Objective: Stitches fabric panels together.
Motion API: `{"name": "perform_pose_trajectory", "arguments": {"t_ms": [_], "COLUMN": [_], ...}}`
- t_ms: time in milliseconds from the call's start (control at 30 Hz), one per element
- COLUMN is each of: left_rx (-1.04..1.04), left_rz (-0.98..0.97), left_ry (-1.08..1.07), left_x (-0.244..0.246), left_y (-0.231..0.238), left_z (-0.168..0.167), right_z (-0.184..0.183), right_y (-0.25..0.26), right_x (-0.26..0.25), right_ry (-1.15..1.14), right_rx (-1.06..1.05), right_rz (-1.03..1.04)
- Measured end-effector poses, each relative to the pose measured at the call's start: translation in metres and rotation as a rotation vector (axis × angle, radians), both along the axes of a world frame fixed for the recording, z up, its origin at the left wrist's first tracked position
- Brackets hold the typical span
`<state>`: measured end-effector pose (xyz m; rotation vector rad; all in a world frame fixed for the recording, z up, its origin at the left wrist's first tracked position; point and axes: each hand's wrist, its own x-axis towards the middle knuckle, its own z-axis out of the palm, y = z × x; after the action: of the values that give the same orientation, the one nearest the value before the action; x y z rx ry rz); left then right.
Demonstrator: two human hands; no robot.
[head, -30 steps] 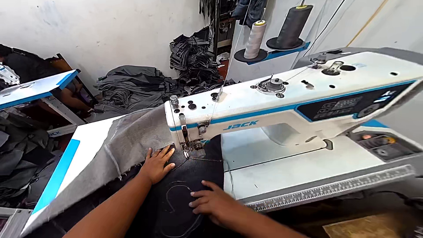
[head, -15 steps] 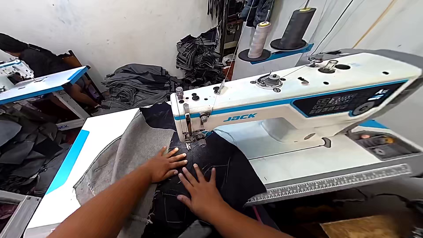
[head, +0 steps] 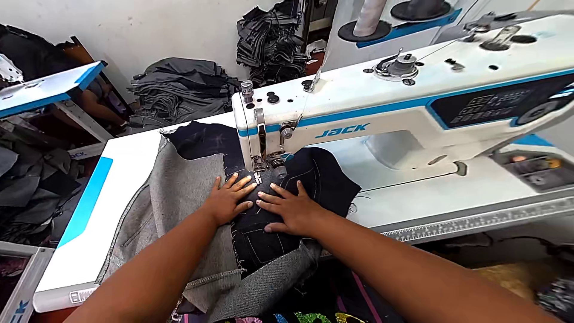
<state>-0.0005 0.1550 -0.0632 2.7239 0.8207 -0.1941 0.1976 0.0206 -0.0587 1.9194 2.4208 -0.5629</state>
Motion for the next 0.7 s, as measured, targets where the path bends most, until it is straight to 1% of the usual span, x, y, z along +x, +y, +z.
{"name": "perform_pose_trajectory", "arguments": {"t_ms": [67, 100, 167, 267, 400, 433, 467, 500, 567, 600, 633, 667, 700], "left_rx": [0.004, 0.004, 0.007, 0.005, 0.003, -0.003, -0.011, -0.004, 0.064, 0.083, 0.083, 0.065, 0.044], "left_rz": [0.015, 0.018, 0.022, 0.069, 0.246, 0.256, 0.22, 0.128, -0.174, -0.299, -0.366, -0.376, -0.346], "left_ry": [0.004, 0.008, 0.015, 0.024, 0.057, 0.087, 0.134, 0.176, 0.188, 0.17, 0.14, 0.112, 0.098], "left_x": [0.002, 0.002, 0.003, 0.006, 0.019, 0.021, 0.02, 0.014, -0.006, -0.015, -0.02, -0.022, -0.022], "left_y": [0.002, 0.002, 0.003, 0.005, -0.005, -0.008, -0.009, -0.006, 0.015, 0.026, 0.033, 0.035, 0.033], "left_z": [0.001, 0.002, 0.001, 0.003, 0.005, 0.008, 0.012, 0.015, 0.013, 0.008, 0.002, -0.002, -0.004], "right_z": [0.031, 0.039, 0.034, 0.007, -0.007, -0.008, -0.005, 0.003, 0.028, 0.034, 0.03, 0.022, 0.013], "right_y": [-0.004, -0.008, -0.019, -0.025, -0.011, -0.007, -0.003, -0.001, 0.001, 0.0, -0.002, -0.006, -0.009], "right_x": [-0.03, -0.047, -0.069, -0.061, -0.021, -0.012, -0.006, -0.007, -0.028, -0.042, -0.051, -0.054, -0.05], "right_ry": [0.048, 0.075, 0.125, 0.13, 0.096, 0.083, 0.073, 0.071, 0.11, 0.152, 0.167, 0.158, 0.142], "right_rx": [-0.199, -0.278, -0.352, -0.202, -0.013, 0.009, 0.007, -0.035, -0.214, -0.276, -0.279, -0.226, -0.157], "right_rz": [-0.182, -0.245, -0.295, -0.248, -0.092, -0.054, -0.044, -0.072, -0.234, -0.316, -0.358, -0.357, -0.327]}}
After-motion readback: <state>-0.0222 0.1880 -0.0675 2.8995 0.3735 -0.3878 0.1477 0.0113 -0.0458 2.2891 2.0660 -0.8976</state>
